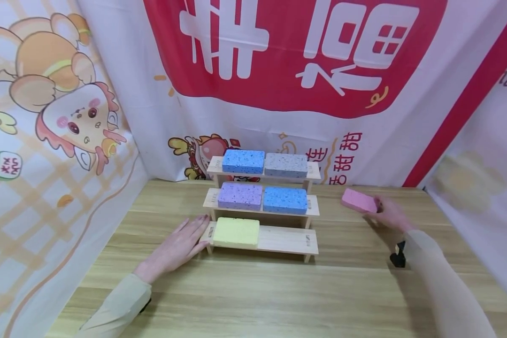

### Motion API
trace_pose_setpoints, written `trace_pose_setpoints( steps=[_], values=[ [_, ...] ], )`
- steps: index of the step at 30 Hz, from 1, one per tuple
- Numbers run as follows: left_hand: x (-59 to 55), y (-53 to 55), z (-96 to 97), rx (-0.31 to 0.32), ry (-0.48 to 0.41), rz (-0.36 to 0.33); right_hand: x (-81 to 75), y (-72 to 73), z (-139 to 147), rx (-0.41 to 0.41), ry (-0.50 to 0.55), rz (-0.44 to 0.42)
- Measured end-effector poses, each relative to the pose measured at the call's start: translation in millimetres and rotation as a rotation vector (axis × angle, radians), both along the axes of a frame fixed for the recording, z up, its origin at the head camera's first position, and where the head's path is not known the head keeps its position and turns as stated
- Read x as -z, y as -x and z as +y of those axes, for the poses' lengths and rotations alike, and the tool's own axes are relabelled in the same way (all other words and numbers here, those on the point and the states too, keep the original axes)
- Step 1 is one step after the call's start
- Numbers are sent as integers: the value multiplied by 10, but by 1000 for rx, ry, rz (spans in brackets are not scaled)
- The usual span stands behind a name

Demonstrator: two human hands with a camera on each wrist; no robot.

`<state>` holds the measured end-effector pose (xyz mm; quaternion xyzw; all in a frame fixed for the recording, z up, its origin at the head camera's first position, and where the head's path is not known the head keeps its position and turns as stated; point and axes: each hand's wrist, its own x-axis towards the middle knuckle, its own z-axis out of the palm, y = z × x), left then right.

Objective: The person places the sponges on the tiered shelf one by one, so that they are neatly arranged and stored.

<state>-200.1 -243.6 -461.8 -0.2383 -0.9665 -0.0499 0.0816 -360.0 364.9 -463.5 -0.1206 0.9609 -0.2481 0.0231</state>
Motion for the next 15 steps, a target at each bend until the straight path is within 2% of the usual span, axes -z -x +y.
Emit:
trace_pose_setpoints(
  steps=[7,15],
  values=[
    [-1,-3,4,4,1,12,-13,9,-32,49,-53,-29],
    [-1,-5,7,3,-6,15,-21,-27,-67,48,-66,-21]
  ],
)
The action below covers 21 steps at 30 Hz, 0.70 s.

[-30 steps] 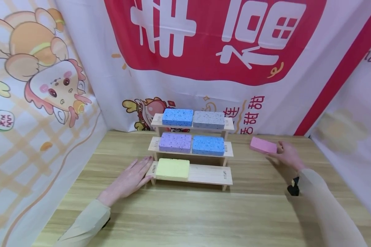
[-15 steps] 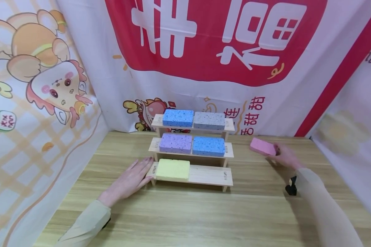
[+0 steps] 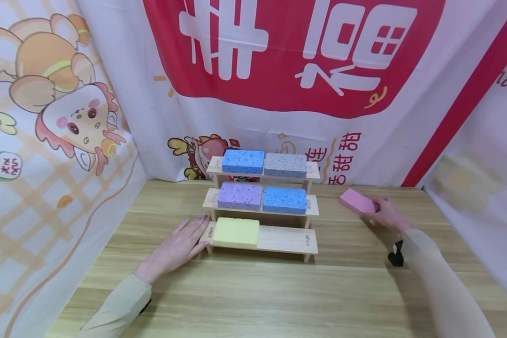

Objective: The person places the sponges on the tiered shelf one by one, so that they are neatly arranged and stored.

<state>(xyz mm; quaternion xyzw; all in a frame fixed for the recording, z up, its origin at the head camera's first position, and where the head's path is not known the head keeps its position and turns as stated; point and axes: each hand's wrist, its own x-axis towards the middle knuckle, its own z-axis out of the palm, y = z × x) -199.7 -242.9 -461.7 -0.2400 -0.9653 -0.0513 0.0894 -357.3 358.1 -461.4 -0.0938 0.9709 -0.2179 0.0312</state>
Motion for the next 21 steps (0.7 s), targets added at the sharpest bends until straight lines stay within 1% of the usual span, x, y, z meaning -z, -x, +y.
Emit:
trace_pose_setpoints(
  steps=[6,14,16,21],
  values=[
    [-4,1,-3,-3,12,-3,16,26,9,-11,-4,10],
    [-5,-6,1,5,9,5,-31,-19,19,52,5,-88],
    [-9,-7,0,5,8,3,-38,-41,25,43,-2,-75],
    [-3,0,-5,6,7,2,-36,-123,39,-4,-35,-3]
  ],
)
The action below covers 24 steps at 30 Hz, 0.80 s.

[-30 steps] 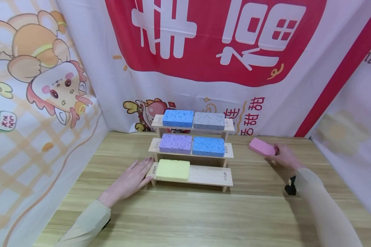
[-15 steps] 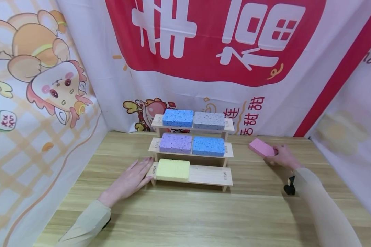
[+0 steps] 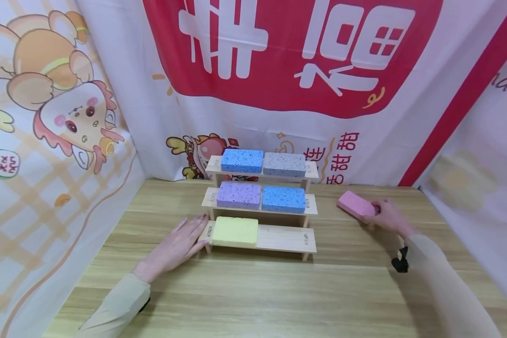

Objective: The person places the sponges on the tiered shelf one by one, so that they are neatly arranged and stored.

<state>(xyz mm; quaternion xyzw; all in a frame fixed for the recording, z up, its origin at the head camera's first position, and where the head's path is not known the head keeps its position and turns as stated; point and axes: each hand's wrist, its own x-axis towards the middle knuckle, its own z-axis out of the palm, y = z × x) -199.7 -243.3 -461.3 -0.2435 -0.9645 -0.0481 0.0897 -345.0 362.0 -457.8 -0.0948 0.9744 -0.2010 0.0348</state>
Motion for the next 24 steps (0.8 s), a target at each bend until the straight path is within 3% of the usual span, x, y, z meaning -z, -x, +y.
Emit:
trace_pose_setpoints(
  steps=[15,24],
  values=[
    [10,0,-6,-2,-8,-14,-160,-320,-129,-8,-7,16],
    [0,17,-1,6,-14,-6,-268,-502,-226,-56,-12,79]
  ],
)
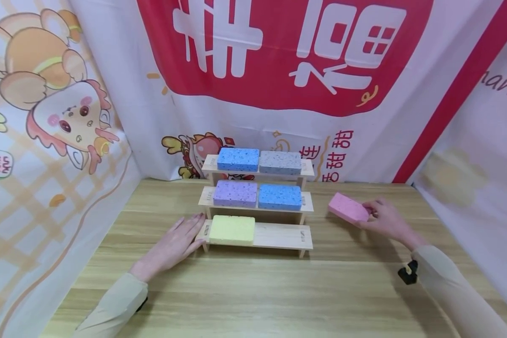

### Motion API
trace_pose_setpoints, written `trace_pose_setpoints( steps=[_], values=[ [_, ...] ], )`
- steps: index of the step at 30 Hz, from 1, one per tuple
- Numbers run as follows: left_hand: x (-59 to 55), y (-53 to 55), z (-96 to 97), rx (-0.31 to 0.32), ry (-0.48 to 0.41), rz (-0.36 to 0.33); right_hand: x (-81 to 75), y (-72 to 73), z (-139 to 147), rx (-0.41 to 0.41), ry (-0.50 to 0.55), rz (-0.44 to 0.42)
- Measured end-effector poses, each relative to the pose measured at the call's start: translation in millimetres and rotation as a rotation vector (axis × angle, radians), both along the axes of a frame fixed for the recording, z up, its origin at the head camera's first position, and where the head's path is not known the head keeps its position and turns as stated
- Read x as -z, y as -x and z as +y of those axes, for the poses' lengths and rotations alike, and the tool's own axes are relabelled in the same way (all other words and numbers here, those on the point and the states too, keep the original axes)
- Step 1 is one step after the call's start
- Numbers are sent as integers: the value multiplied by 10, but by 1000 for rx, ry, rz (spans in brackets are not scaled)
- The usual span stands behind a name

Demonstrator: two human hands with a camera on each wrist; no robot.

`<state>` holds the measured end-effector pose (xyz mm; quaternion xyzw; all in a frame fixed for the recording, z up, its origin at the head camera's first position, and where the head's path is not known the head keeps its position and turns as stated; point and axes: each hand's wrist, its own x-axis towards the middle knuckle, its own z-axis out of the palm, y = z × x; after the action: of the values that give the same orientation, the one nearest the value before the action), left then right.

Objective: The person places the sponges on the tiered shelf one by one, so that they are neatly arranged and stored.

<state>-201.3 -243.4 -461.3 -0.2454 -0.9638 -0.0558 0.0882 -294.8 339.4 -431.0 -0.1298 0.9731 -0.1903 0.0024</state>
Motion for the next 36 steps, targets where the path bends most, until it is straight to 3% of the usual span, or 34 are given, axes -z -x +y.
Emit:
trace_pose_setpoints(
  steps=[13,36],
  values=[
    [11,11,-3,2,12,5,-155,-252,-160,-63,33,38],
    [-2,-1,2,7,0,1,-374,-739,-378,-237,10,262]
  ],
)
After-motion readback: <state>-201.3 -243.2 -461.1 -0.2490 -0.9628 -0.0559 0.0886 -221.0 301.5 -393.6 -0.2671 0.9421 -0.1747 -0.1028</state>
